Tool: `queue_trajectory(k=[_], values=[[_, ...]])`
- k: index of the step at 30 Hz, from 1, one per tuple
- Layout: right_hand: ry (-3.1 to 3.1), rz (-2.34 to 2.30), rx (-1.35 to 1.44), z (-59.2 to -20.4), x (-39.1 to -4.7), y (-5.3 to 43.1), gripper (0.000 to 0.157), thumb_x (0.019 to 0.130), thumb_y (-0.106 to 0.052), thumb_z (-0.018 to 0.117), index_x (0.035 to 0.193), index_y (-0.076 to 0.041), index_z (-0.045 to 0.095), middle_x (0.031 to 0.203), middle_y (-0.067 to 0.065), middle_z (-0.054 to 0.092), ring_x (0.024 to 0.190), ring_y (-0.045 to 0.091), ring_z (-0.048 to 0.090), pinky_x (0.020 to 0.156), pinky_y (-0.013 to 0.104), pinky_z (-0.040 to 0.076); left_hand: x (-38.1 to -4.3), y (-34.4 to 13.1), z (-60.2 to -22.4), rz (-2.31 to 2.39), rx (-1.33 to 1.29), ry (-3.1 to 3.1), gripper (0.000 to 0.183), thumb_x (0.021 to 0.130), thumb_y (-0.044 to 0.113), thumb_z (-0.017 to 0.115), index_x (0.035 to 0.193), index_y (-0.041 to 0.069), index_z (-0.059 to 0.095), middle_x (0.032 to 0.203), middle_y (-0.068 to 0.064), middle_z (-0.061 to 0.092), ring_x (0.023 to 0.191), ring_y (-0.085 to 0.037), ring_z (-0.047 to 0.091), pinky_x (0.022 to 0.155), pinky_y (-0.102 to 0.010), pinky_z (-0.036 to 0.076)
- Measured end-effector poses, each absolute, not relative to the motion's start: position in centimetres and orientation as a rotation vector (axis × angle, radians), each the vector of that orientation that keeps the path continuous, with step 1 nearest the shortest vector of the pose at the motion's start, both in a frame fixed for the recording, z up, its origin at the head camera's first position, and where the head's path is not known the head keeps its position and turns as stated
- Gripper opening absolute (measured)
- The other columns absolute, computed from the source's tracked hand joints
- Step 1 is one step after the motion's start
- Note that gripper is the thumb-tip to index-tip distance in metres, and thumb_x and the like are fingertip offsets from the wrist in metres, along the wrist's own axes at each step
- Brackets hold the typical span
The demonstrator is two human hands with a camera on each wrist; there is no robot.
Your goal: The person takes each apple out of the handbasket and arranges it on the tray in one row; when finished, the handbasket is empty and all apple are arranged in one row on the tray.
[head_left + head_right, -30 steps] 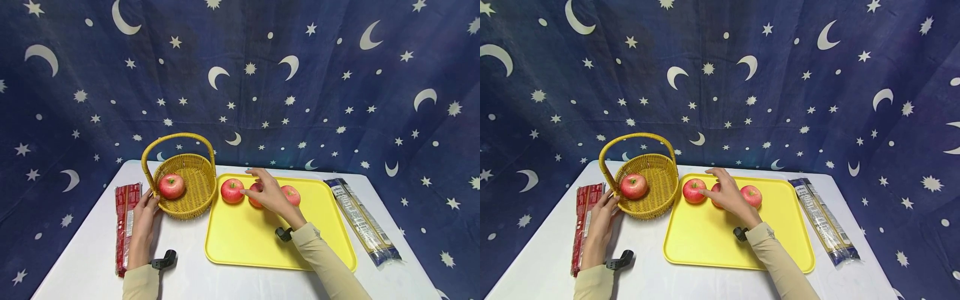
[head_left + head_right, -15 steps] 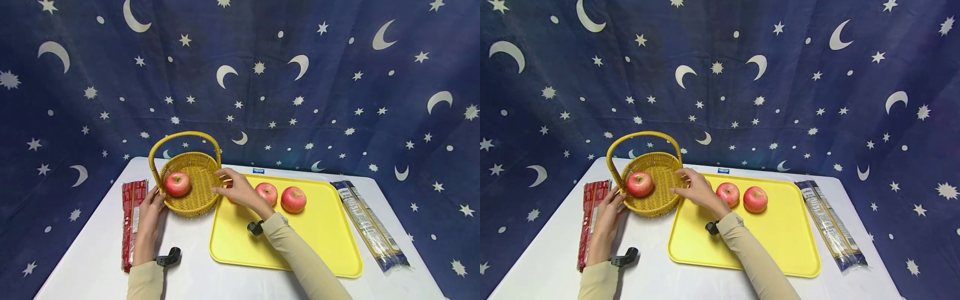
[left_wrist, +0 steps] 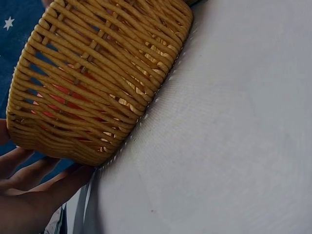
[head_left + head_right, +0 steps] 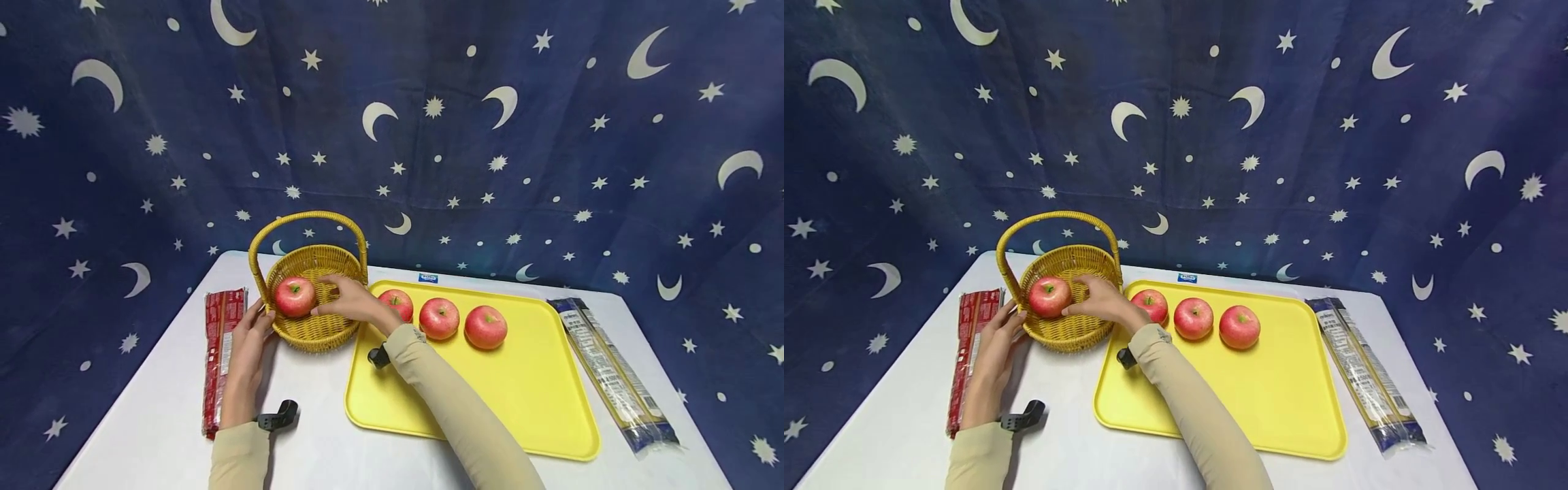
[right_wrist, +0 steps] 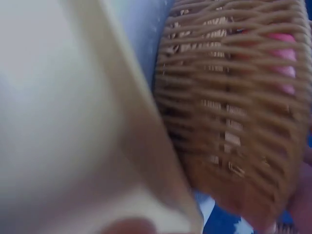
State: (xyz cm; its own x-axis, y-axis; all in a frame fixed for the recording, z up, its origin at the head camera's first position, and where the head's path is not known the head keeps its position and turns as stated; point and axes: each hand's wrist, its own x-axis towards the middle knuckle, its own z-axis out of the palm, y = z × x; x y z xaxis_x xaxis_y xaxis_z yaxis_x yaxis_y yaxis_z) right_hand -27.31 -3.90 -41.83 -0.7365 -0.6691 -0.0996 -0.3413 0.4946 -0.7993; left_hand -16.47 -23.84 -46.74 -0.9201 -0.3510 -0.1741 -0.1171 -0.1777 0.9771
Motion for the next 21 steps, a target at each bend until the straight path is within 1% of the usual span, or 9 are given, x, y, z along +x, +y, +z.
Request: queue_trajectory(k=[4,7,10,14,18,21], values=[[2.372,-1.063,-0.876,-42.3,-27.5,-5.8,0.082,0.087,-0.031,0.081,0.157,-0.012,0.042,0.158,0.01,0.047,0.146,0.028,0.043,0.12,0.04,0.038,-16.4,-24.1,-46.7,-2.236,0.562,-1.916,0.061,0.109,0.018,0.044,0.165,0.011,0.022,0.166,-0.013,0.033,0.146,-0.027,0.04,0.124,-0.042,0.033],[2.373,-1.072,-0.895,-42.7,-27.6,-6.6,0.087,0.086,-0.027,0.082,0.159,-0.009,0.037,0.16,0.011,0.045,0.148,0.027,0.041,0.123,0.038,0.035,-16.5,-24.1,-46.9,-2.239,0.575,-1.932,0.061,0.109,0.02,0.044,0.165,0.014,0.022,0.167,-0.011,0.032,0.148,-0.026,0.039,0.124,-0.041,0.033],[2.373,-1.083,-0.912,-43.2,-27.6,-7.1,0.092,0.085,-0.026,0.084,0.16,-0.008,0.034,0.158,0.01,0.046,0.146,0.025,0.044,0.121,0.035,0.037,-16.6,-23.8,-47.0,-2.235,0.582,-1.935,0.061,0.109,0.019,0.044,0.165,0.014,0.023,0.167,-0.01,0.033,0.147,-0.025,0.04,0.124,-0.041,0.034],[2.367,-1.091,-0.955,-43.4,-27.6,-7.9,0.094,0.083,-0.023,0.085,0.16,-0.008,0.033,0.152,0.009,0.051,0.138,0.022,0.051,0.116,0.031,0.042,-16.7,-23.8,-47.0,-2.229,0.581,-1.928,0.06,0.108,0.019,0.045,0.165,0.013,0.024,0.166,-0.01,0.035,0.146,-0.025,0.041,0.123,-0.041,0.035],[2.359,-1.087,-0.996,-43.4,-27.8,-8.5,0.092,0.083,-0.017,0.085,0.159,-0.006,0.034,0.149,0.01,0.054,0.134,0.021,0.054,0.115,0.028,0.042,-16.7,-23.9,-46.9,-2.232,0.585,-1.931,0.06,0.109,0.02,0.045,0.165,0.014,0.025,0.166,-0.01,0.035,0.146,-0.025,0.041,0.123,-0.041,0.034],[2.366,-1.07,-0.993,-43.4,-27.8,-8.6,0.088,0.082,-0.016,0.086,0.157,-0.007,0.039,0.146,0.009,0.057,0.132,0.021,0.055,0.112,0.027,0.043,-16.5,-23.9,-46.9,-2.221,0.589,-1.938,0.059,0.109,0.02,0.044,0.165,0.014,0.026,0.165,-0.01,0.035,0.144,-0.024,0.042,0.123,-0.041,0.034]])
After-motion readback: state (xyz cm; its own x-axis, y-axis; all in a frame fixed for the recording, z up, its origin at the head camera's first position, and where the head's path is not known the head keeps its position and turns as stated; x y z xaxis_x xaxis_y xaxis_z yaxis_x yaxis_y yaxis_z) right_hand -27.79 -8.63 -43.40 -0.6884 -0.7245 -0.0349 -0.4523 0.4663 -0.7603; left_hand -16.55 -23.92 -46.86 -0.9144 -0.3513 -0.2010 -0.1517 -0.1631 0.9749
